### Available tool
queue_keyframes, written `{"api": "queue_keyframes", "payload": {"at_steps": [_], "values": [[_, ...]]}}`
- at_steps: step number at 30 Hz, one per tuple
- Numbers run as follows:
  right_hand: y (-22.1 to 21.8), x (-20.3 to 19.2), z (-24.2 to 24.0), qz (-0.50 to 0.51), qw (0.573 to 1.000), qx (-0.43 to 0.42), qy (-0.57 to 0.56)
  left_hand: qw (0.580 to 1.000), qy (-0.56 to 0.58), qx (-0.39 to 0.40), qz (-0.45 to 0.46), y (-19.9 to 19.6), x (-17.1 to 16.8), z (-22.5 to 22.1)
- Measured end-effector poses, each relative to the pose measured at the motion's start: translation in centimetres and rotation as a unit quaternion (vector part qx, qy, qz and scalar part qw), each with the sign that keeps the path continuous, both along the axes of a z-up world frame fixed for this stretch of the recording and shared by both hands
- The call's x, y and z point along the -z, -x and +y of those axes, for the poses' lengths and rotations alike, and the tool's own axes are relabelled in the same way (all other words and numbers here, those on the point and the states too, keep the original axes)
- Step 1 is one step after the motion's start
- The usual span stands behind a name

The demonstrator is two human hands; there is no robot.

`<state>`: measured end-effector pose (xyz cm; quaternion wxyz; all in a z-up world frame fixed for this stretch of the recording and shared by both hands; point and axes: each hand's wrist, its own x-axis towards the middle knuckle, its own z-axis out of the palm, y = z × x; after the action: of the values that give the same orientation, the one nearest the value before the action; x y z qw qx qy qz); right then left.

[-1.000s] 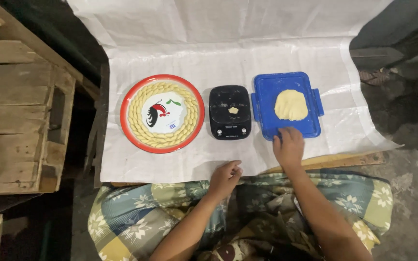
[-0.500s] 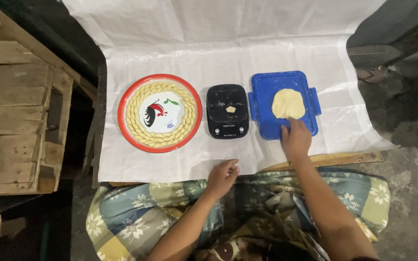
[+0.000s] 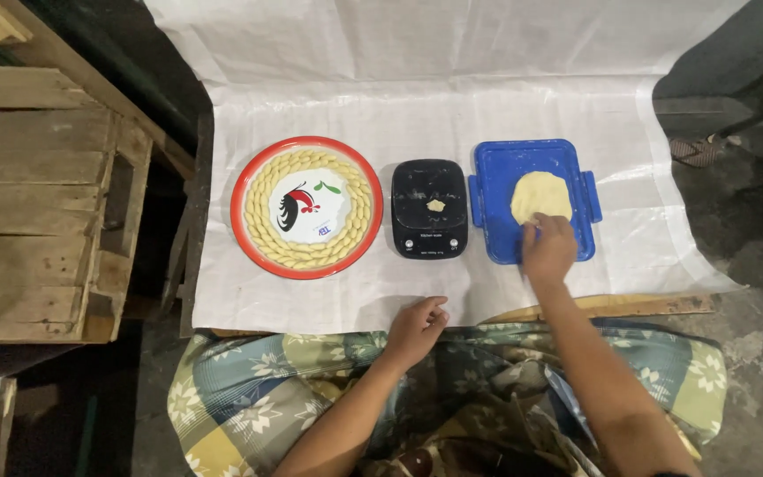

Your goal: Rolling small pieces of dough into balls and placing them on a plate.

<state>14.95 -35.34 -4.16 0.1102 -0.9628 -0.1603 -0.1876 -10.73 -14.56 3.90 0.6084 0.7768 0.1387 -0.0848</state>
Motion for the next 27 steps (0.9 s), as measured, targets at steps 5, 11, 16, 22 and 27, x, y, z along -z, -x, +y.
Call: {"api": "queue_keyframes", "payload": {"at_steps": [5, 11, 16, 22, 27], "values": [[2.8, -0.6, 7.8, -0.059, 0.984, -0.138, -0.095, 1.0, 0.013, 0.012, -0.002, -0.4, -0.2, -0.1], [2.7, -2.6, 15.5, 0.001, 0.976, -0.218, -0.013, 0.998, -0.02, 0.001, -0.053, 0.3, 1.4, -0.2], [2.6, -2.5, 16.0, 0.174, 0.961, -0.199, -0.079, 0.987, 0.115, -0.114, -0.009, -0.1, 1.6, 0.1], [22.2, -21.3, 14.7, 0.618, 0.504, 0.008, -0.603, 0.732, 0.577, -0.351, 0.089, -1.5, -6.8, 1.8], [25.7, -18.0, 10.8, 0.269, 0.826, -0.32, -0.378, 0.883, 0.409, -0.121, -0.198, 0.6, -6.1, -5.4]]}}
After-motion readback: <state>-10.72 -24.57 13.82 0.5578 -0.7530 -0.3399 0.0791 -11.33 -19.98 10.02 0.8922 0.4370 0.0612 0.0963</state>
